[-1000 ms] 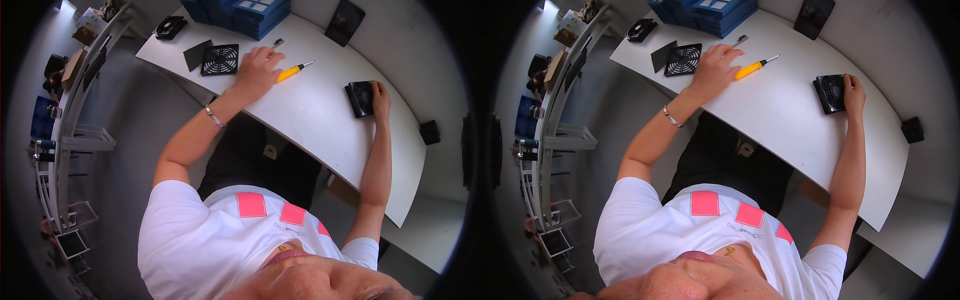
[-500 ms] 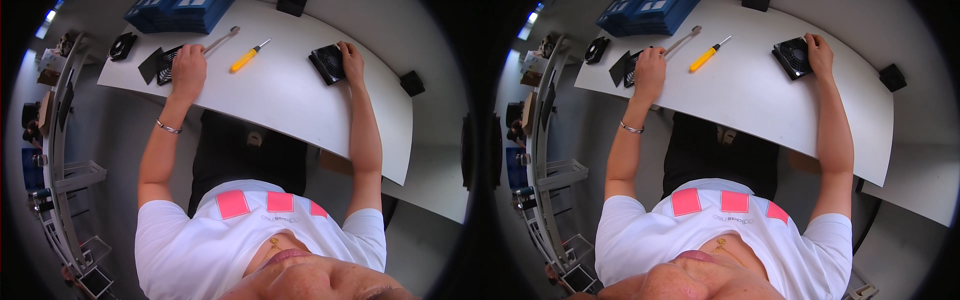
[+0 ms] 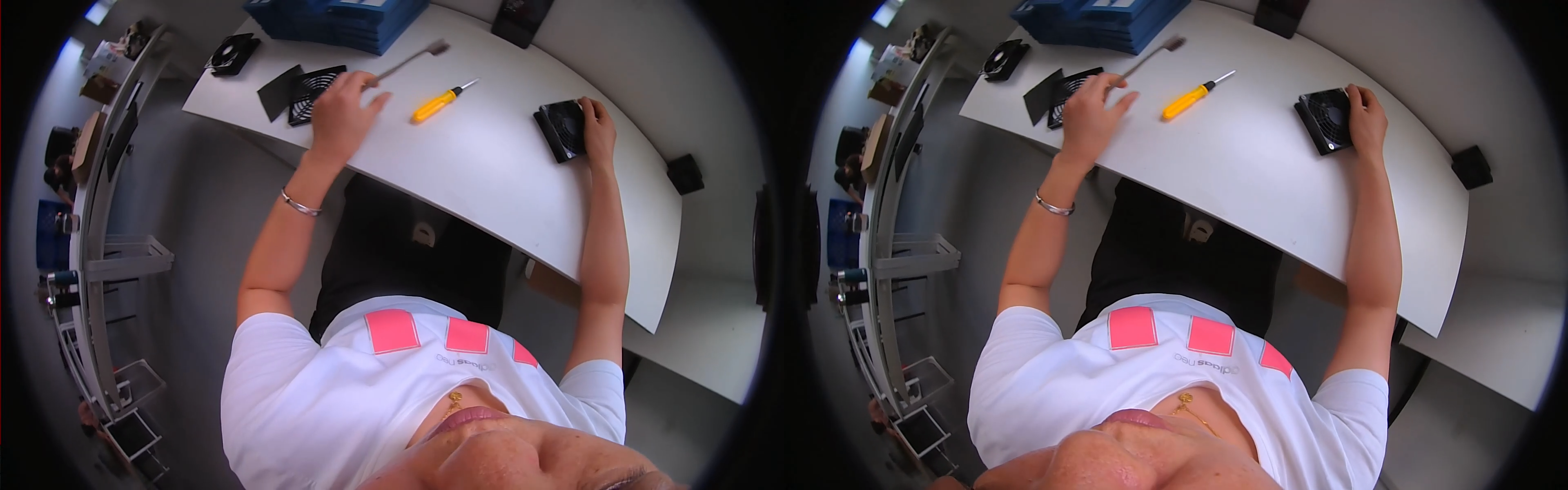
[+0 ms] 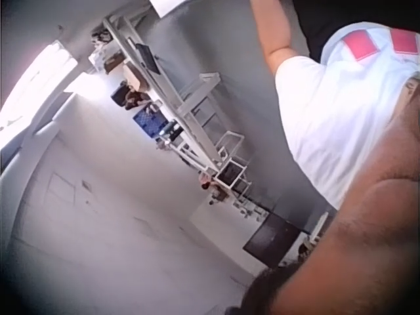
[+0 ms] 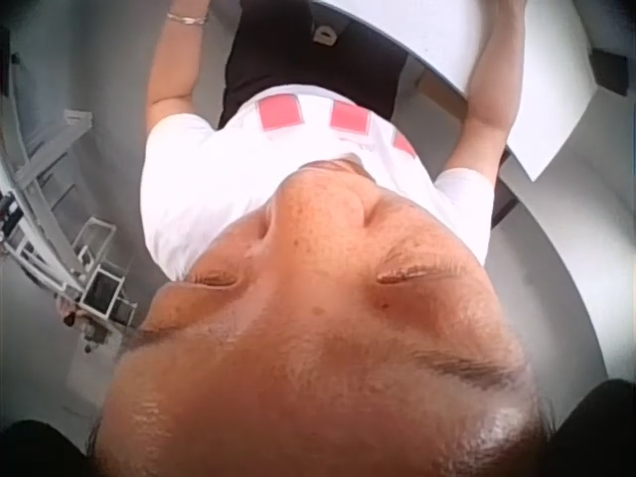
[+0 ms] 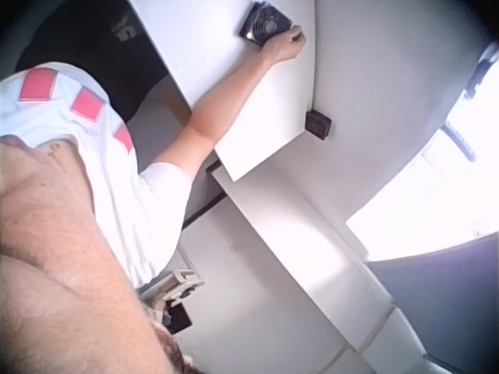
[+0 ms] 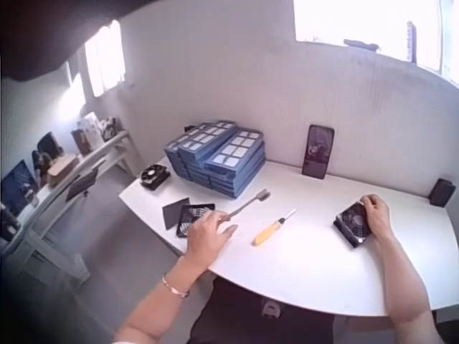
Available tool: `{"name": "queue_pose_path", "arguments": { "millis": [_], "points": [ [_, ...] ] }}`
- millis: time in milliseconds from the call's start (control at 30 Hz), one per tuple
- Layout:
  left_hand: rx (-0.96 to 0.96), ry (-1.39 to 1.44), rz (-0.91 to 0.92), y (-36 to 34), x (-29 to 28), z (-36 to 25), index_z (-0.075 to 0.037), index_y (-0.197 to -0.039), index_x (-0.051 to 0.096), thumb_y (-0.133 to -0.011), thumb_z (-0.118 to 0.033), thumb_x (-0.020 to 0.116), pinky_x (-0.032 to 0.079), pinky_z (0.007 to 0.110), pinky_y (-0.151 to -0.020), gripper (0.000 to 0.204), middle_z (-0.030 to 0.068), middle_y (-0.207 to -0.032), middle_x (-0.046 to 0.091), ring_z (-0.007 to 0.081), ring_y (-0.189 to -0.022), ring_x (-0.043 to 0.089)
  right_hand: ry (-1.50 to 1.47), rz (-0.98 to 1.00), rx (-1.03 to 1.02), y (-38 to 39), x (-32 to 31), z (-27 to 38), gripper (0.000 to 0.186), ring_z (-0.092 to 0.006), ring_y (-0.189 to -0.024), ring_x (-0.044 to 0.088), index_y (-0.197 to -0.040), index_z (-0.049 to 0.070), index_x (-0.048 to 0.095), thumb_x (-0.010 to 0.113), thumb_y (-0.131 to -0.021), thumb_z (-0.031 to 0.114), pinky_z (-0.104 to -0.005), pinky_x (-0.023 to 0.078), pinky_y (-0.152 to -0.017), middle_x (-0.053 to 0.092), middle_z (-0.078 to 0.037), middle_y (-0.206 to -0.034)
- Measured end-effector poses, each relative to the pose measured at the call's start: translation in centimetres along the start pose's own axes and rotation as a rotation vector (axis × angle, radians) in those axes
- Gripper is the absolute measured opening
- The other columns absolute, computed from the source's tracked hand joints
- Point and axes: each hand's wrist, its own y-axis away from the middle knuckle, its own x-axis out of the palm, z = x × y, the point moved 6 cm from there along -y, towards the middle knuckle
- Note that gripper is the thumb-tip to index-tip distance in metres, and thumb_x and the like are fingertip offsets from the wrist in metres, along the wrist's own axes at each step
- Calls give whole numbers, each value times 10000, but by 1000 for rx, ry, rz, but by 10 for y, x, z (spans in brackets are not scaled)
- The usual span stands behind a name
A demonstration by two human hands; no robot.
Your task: Disassembling a computer fan with a screwdriver and cleaning the components using a brush.
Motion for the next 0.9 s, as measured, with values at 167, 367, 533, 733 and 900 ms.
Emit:
{"name": "queue_pose_path", "arguments": {
  "millis": [167, 367, 533, 733, 900],
  "points": [
    [-250, -81, -118, 5, -57, 93, -82, -992, 733, -830, -279, 804, 539, 377, -719, 264, 102, -903, 712, 274, -788, 687, 11, -3, -10, -5, -1, -12, 433, -260, -1053, 693, -1176, 95, 727, 607, -959, 449, -346, 496, -947, 744, -125, -1102],
    [-517, -200, 63, 32, -67, 146, -104, -1048, 747, -830, -335, 792, 516, 357, -692, 321, 94, -746, 665, 249, -680, 631, 50, -41, -41, -1, -3, 0, 414, -281, -1051, 698, -1155, 90, 733, 615, -954, 432, -361, 507, -933, 745, -135, -1095],
    [-448, -218, -108, 39, -62, 174, -112, -1020, 775, -847, -357, 775, 493, 350, -642, 300, 43, -648, 594, 147, -618, 556, 59, -36, -31, -1, 2, 1, 401, -312, -1040, 700, -1136, 101, 741, 616, -944, 430, -383, 517, -919, 745, -135, -1086],
    [-546, 337, -417, 39, -76, 169, -17, -990, 745, -900, -247, 774, 461, 285, -660, 249, 5, -779, 644, 107, -716, 567, 95, -9, -23, 0, 3, 6, 366, -324, -1011, 692, -1120, 110, 743, 628, -929, 401, -397, 526, -887, 746, -124, -1060],
    [-331, 425, -183, 21, -52, 23, -28, -988, 725, -915, -127, 752, 411, 234, -626, 126, -40, -788, 595, 61, -704, 499, 113, 5, -62, -7, 6, -13, 401, -292, -1001, 702, -1160, 92, 726, 615, -955, 418, -366, 521, -891, 744, -132, -1078]
  ]
}}
